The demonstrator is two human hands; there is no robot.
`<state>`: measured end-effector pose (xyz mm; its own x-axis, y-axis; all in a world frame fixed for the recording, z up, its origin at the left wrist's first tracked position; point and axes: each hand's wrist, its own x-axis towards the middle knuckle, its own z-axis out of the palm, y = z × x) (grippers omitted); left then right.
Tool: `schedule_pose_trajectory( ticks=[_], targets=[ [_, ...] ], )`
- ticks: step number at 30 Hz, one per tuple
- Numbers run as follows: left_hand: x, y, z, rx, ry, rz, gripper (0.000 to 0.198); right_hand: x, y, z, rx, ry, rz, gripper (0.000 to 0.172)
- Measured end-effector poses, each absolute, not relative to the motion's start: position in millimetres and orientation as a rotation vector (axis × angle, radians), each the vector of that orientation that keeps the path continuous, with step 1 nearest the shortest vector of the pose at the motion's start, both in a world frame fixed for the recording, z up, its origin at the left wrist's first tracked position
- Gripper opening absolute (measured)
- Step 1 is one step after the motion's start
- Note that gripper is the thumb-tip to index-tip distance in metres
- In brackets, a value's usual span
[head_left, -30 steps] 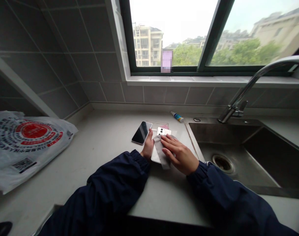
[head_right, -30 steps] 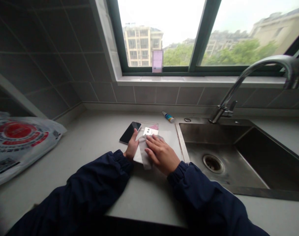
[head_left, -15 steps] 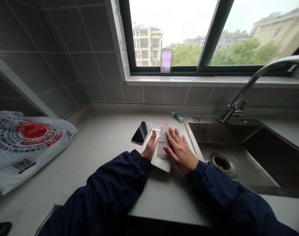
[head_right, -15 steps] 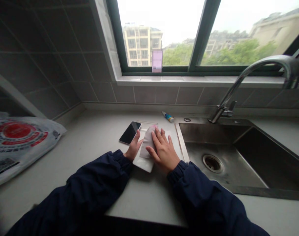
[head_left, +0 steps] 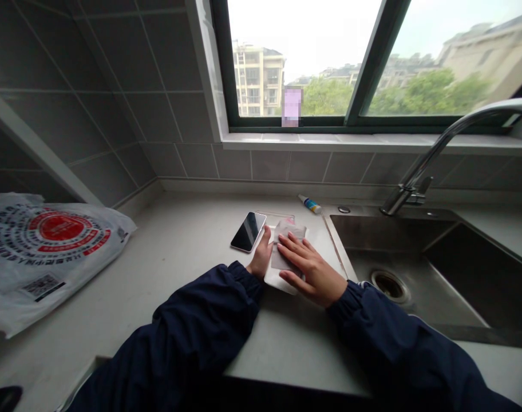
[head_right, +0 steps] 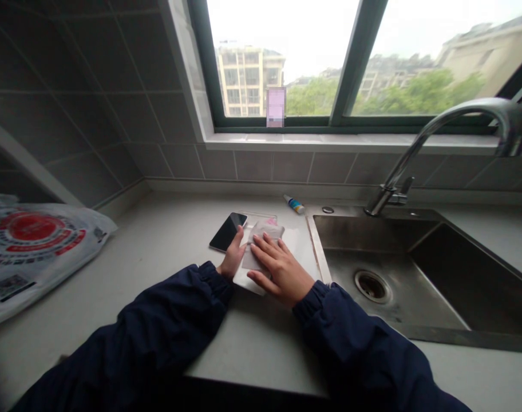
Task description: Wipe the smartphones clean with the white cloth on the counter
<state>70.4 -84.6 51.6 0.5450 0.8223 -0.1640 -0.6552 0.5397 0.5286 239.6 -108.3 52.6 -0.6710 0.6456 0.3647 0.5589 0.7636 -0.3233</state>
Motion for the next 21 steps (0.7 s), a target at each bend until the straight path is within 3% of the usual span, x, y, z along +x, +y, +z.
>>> schedule_pose_trajectory(
  ticks=[8, 21],
  targets=[
    [75, -86, 38, 0.534, 0.397, 0.995, 0.071, 240, -106, 49, -1.015, -2.439, 0.167, 0.061],
    [73, -82, 41, 0.498, 0.370, 0.930, 0.076, 240, -104, 47, -1.036, -2.449, 0.170, 0.066]
  ],
)
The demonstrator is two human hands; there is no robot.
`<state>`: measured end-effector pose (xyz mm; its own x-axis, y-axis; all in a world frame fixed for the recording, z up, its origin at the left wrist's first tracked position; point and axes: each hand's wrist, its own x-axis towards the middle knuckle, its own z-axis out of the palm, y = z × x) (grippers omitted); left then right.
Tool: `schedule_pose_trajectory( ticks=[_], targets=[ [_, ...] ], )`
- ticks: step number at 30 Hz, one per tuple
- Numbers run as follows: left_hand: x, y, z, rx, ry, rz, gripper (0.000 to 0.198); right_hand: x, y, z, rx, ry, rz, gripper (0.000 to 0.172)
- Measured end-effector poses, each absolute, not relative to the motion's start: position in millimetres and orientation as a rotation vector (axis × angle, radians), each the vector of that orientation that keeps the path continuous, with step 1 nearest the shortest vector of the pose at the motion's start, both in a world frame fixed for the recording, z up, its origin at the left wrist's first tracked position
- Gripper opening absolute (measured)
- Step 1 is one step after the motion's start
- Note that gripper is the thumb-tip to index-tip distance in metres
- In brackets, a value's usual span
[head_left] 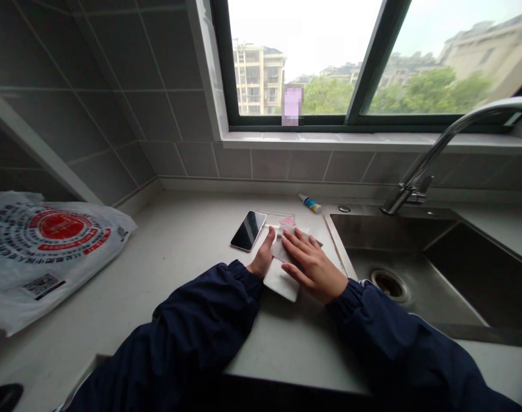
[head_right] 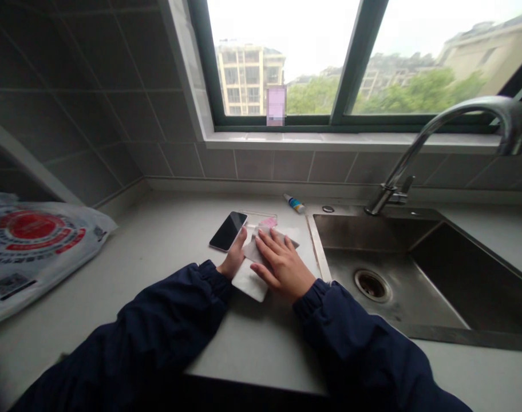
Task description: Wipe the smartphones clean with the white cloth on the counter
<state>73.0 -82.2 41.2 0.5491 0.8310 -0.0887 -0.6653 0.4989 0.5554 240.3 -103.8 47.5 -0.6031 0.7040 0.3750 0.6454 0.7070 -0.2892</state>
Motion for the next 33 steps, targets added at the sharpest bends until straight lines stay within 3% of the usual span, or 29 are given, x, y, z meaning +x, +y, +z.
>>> schedule_pose_trajectory(
  ticks=[8, 15, 25, 33],
  targets=[
    [65, -80, 45, 0.470, 0.443, 0.804, 0.099, 238, -112, 58, -0.861, -2.534, 0.299, 0.061],
    [65, -78, 37, 0.464, 0.492, 0.964, 0.092, 236, -120, 66, -0.726, -2.532, 0.413, 0.054],
    [60, -80, 39, 0.418, 0.456, 0.907, 0.106, 232, -128, 68, -0.537, -2.338, 0.531, 0.027],
    [58, -79, 44, 0.365, 0.343, 0.997, 0.098, 234, -129, 70, -0.525, -2.334, 0.465, 0.027]
  ],
)
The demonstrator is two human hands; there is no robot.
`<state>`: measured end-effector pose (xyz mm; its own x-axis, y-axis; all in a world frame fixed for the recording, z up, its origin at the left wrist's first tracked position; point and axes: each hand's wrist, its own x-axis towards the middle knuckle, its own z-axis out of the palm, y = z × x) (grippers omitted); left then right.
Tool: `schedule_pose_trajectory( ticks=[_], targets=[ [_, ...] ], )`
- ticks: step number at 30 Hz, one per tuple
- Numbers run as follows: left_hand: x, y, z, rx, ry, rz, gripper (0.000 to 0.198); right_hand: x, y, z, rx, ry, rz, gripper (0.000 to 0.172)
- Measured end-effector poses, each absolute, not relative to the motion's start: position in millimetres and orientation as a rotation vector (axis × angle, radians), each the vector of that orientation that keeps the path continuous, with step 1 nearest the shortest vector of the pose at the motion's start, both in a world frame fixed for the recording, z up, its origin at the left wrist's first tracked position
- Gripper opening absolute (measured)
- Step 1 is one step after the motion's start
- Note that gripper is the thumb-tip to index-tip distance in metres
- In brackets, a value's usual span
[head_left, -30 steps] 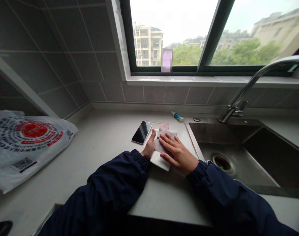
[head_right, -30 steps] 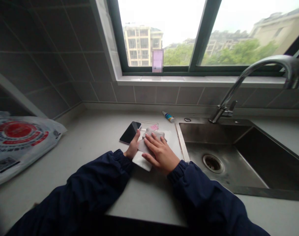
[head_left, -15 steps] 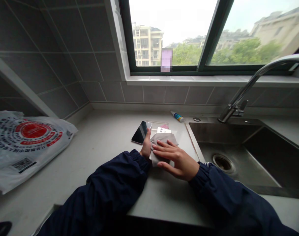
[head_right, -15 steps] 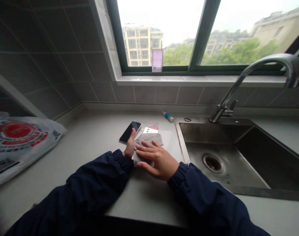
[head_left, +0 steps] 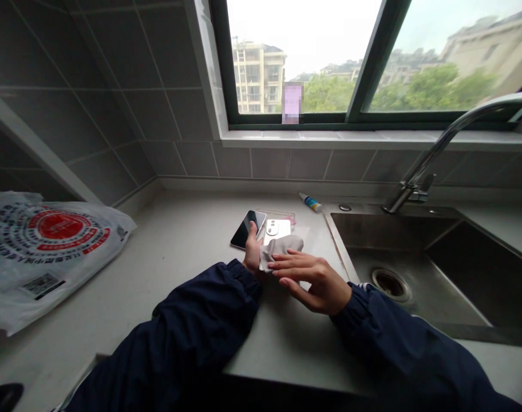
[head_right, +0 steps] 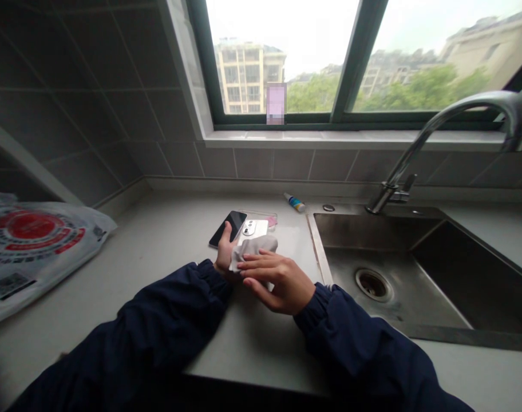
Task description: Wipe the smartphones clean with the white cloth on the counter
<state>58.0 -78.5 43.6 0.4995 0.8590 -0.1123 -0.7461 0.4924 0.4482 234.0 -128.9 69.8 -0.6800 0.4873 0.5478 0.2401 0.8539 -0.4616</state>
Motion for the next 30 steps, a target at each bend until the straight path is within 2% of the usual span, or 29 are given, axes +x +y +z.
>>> schedule_pose_trajectory(
  ticks=[11, 16, 22, 30],
  targets=[
    [63, -78, 43, 0.408, 0.339, 1.025, 0.098, 237, -118, 61, -0.858, -2.382, 0.251, 0.036],
    [63, -76, 40, 0.449, 0.365, 0.962, 0.100, 237, -113, 56, -1.043, -2.401, 0.233, 0.047],
    [66, -81, 44, 0.467, 0.319, 0.886, 0.092, 239, -106, 49, -1.221, -2.313, 0.222, 0.062],
    [64, -84, 42, 0.533, 0.345, 0.823, 0.083, 243, -102, 46, -1.278, -2.208, 0.213, 0.068]
  ],
)
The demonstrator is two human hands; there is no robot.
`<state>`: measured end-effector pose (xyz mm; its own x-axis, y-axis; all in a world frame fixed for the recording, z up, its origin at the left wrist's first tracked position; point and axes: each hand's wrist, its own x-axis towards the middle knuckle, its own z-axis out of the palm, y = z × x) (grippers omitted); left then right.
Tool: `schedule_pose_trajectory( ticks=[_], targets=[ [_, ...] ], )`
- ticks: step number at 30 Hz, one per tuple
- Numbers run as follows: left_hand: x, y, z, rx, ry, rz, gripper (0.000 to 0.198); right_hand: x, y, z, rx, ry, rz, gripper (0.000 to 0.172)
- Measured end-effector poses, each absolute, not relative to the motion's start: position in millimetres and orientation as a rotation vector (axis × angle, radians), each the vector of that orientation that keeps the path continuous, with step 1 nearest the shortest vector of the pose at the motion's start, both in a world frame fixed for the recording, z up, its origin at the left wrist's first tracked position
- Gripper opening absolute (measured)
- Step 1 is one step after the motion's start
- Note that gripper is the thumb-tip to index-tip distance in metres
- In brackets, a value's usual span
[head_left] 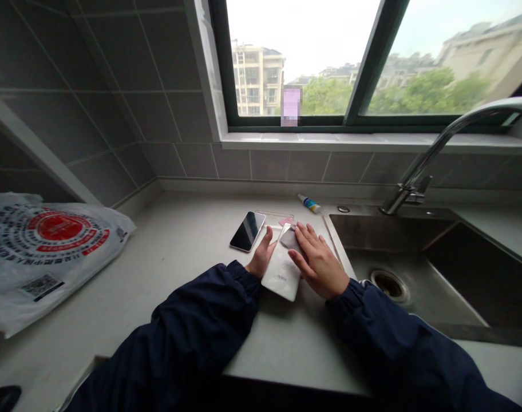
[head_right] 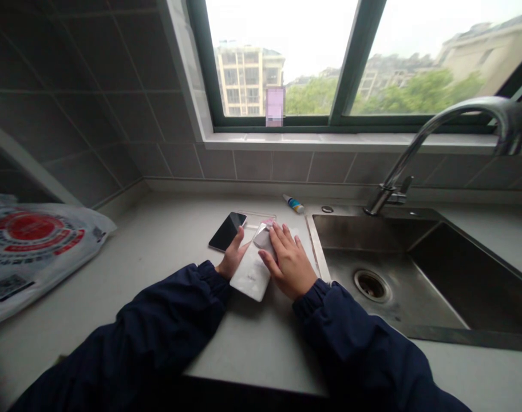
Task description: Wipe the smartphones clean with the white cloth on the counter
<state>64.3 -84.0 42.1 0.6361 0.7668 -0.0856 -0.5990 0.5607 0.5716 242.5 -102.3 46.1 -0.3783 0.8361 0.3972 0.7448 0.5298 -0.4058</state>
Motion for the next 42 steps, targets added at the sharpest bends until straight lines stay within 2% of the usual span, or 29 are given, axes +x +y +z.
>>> schedule_pose_trajectory(
  ticks=[5, 14, 19, 24, 34, 42],
  targets=[
    [63, -83, 43, 0.538, 0.359, 0.789, 0.087, 242, -101, 44, -1.277, -2.203, 0.240, 0.071],
    [61, -77, 44, 0.453, 0.363, 0.878, 0.094, 240, -106, 52, -1.063, -2.367, 0.344, 0.059],
    [61, -74, 37, 0.436, 0.395, 0.880, 0.090, 240, -109, 55, -0.876, -2.452, 0.365, 0.054],
    [64, -76, 37, 0.468, 0.374, 0.864, 0.092, 241, -111, 56, -0.779, -2.484, 0.361, 0.054],
    [71, -85, 32, 0.540, 0.361, 0.937, 0.078, 240, -107, 51, -0.968, -2.359, 0.144, 0.052],
    [61, -84, 34, 0.710, 0.365, 0.659, 0.089, 242, -104, 50, -1.100, -2.194, 0.108, 0.052]
  ],
)
